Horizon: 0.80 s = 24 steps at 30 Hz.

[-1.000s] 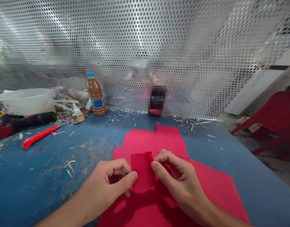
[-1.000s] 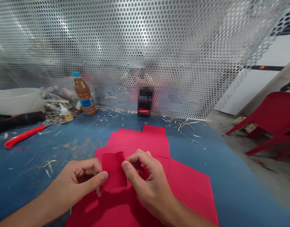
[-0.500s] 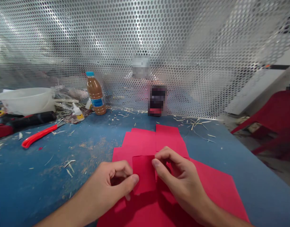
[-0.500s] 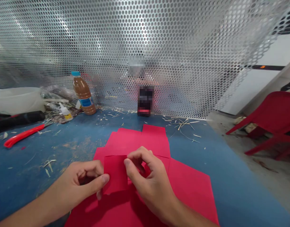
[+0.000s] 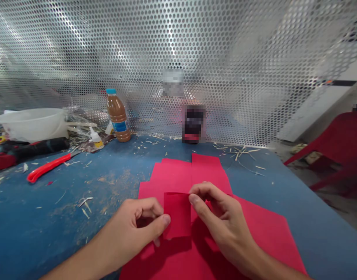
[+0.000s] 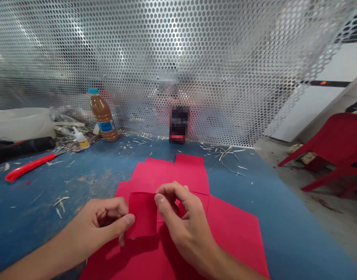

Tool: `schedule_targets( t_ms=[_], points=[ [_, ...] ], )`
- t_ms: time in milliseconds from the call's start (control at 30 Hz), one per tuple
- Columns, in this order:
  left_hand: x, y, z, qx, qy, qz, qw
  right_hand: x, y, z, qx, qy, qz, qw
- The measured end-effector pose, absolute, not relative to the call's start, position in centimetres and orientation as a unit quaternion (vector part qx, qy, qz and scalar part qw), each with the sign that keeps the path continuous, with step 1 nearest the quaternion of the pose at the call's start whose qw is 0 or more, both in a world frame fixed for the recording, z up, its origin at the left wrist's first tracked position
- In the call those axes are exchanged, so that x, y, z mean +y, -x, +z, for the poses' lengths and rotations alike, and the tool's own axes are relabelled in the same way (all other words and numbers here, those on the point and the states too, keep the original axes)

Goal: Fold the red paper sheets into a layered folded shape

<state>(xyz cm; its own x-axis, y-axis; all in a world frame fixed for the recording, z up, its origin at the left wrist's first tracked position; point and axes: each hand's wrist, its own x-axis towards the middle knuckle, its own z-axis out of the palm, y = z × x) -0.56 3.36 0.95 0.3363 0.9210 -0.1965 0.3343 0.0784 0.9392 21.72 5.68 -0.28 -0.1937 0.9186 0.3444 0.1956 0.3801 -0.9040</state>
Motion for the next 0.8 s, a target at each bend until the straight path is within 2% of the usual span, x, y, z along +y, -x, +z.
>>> schedule_targets(
  t_ms=[167, 333, 467, 800],
  points=[
    [3.51, 0.60, 1.11, 0.512, -0.628, 0.279, 0.515, 5.77, -21.70, -0.23, -0.665, 0.423, 0.408, 0.462],
    [3.45, 0.76, 0.82, 0.514, -0.650, 0.301, 0.472, 5.87, -21.56, 0.14, -0.713, 0.427, 0.399, 0.387],
    [3.35, 0.78, 0.51, 0.530, -0.660, 0.311, 0.432, 5.96, -21.60, -0.05, -0.716, 0.432, 0.385, 0.390],
    [3.53, 0.38, 0.29, 0.508, -0.600, 0.361, 0.502, 5.81, -21.56, 0.13, -0.737, 0.418, 0.385, 0.365]
  ],
)
